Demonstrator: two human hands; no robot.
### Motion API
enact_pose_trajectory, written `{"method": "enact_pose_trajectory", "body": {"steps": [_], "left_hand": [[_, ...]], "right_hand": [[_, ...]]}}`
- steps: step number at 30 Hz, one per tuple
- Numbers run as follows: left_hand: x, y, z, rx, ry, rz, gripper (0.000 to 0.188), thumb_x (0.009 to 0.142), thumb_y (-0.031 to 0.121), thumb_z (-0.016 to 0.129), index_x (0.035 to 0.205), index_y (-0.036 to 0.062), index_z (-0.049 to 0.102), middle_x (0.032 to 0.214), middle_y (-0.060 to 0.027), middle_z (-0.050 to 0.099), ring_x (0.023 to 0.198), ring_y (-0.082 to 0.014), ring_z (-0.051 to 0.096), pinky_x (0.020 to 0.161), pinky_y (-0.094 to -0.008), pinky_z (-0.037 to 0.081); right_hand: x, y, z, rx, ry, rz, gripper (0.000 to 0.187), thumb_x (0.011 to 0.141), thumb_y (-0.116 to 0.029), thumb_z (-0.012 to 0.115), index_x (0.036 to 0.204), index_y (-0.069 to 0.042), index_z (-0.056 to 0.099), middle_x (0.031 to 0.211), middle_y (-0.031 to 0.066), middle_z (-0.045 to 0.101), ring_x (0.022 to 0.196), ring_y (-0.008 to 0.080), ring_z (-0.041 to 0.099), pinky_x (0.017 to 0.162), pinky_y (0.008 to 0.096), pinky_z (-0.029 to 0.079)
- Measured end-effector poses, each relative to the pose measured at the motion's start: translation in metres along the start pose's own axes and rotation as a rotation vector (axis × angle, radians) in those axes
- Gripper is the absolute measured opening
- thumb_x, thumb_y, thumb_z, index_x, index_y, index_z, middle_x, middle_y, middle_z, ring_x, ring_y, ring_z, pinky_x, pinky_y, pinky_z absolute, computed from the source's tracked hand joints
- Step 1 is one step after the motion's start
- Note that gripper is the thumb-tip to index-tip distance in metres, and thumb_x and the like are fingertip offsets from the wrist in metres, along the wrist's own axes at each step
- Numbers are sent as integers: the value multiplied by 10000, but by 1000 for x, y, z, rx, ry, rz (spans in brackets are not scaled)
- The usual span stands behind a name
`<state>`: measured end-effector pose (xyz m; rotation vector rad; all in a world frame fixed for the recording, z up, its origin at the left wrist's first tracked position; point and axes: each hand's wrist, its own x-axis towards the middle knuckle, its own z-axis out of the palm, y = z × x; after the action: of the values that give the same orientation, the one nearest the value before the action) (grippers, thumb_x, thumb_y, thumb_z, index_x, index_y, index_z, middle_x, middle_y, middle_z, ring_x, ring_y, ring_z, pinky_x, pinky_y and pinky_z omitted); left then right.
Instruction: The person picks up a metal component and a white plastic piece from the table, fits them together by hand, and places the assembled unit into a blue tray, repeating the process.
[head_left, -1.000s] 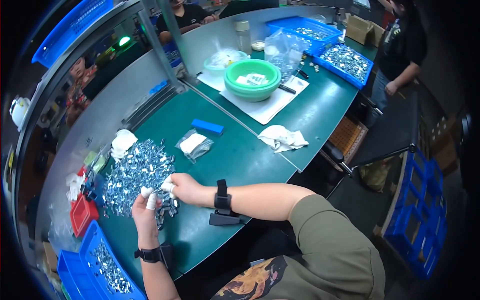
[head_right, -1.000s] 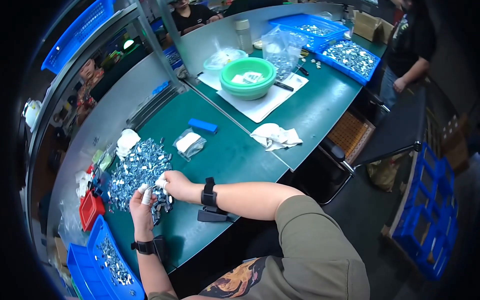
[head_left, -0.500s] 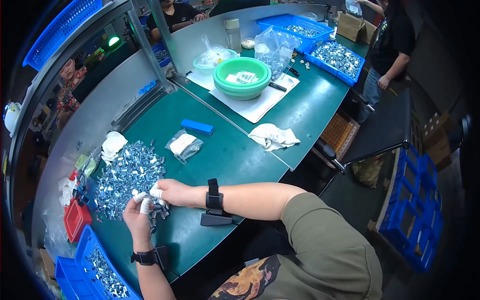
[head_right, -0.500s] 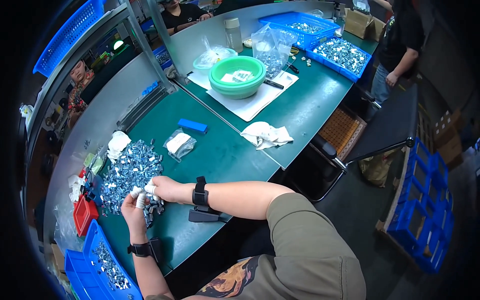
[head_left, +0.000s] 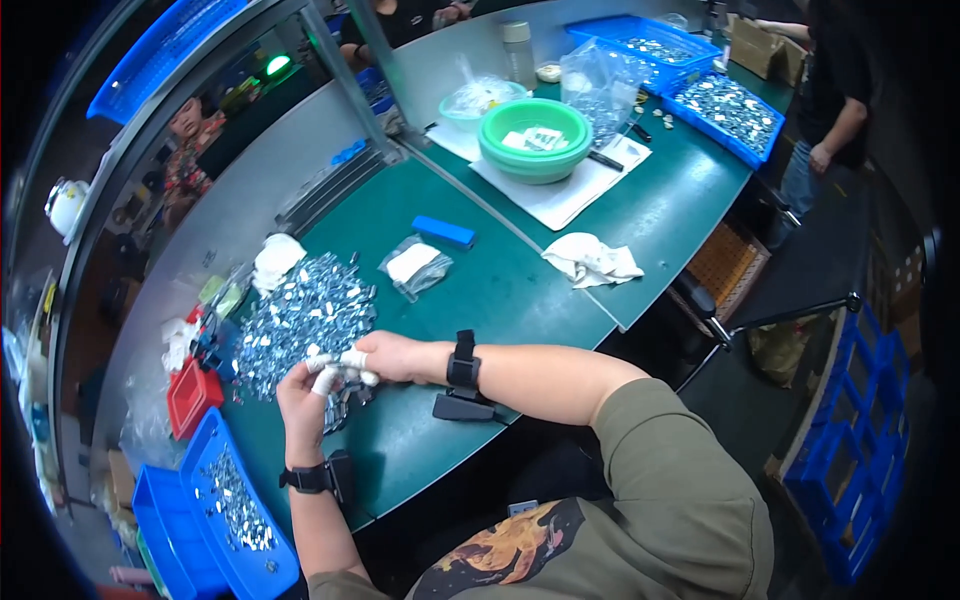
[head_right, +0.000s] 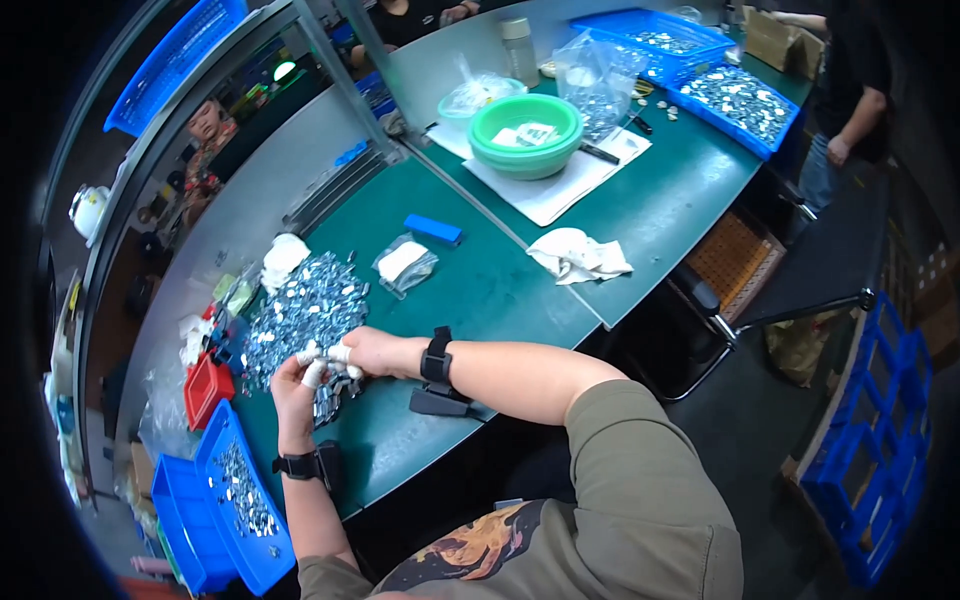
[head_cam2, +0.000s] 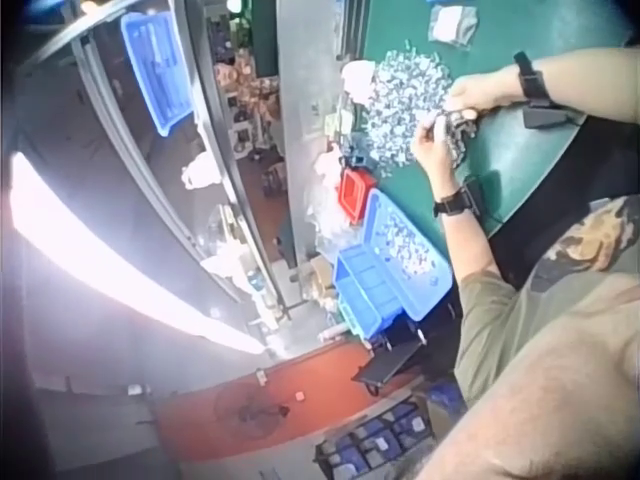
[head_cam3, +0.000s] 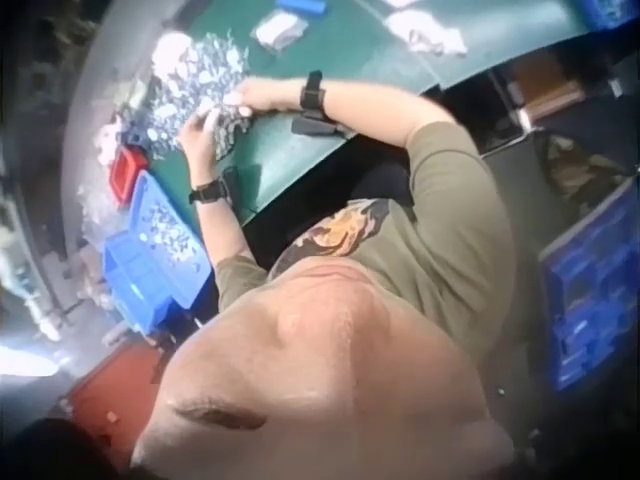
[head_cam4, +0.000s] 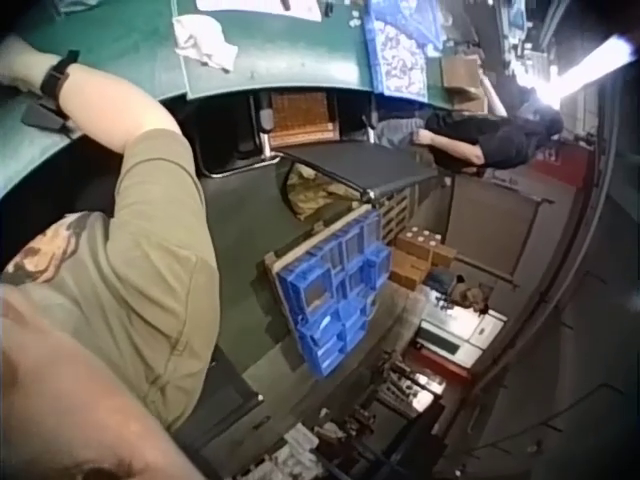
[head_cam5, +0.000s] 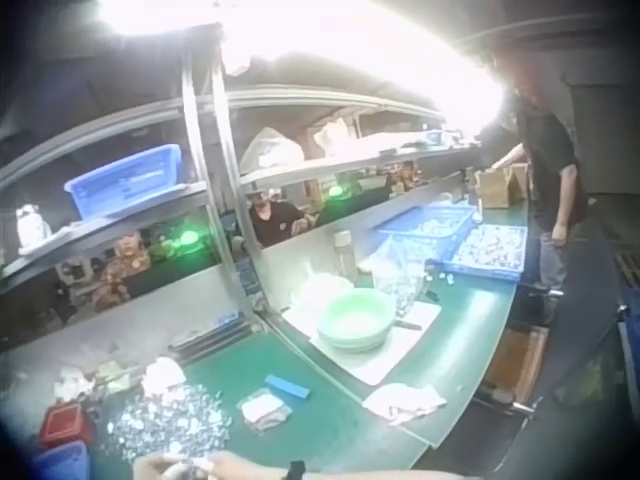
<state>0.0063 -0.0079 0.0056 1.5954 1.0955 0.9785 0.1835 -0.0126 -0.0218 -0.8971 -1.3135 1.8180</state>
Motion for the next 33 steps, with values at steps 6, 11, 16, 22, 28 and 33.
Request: {"method": "enact_pose_trajectory", "body": {"steps": [6,11,16,22,28,33], "left_hand": [[-28,23,-77,173,280,52,150,750,16,589,893,-27,576,733,-32,578,614,-91,533,554,-195,428],[-78,24,-177,423,564,-89,128,745,-1,581,870,-31,580,712,-34,579,583,-83,524,527,-186,417],[-121,1,-237,729,603,-362,149,714,55,621,827,-37,594,685,-59,590,537,-96,534,499,-219,425],[-80,6,-164,837,436,-30,213,725,121,620,908,13,603,813,-86,621,722,-146,578,672,-259,448],[-16,15,-57,784,133,56,171,747,98,599,901,24,599,826,-100,610,744,-147,562,680,-258,437],[12,-2,-39,995,5,10,122,753,97,585,851,25,596,795,-108,592,731,-166,561,660,-271,431]], "right_hand": [[16,14,-4,-166,213,-129,124,810,-104,488,848,-32,582,759,19,575,676,96,500,593,249,400],[15,9,-1,-173,234,-114,138,820,-142,507,863,-28,570,721,10,551,634,89,471,564,236,385],[11,3,7,-131,177,-75,135,839,-173,495,854,-50,550,654,-19,500,537,51,392,472,195,313],[9,7,3,-106,199,-27,127,851,-188,486,872,-72,533,634,-29,480,495,32,345,429,175,263],[6,3,5,-103,186,-25,132,846,-169,490,887,-51,531,663,-17,500,543,44,391,477,183,305],[8,8,7,-98,202,-73,138,831,-123,503,907,-11,533,710,10,540,634,70,474,576,212,389]]}}
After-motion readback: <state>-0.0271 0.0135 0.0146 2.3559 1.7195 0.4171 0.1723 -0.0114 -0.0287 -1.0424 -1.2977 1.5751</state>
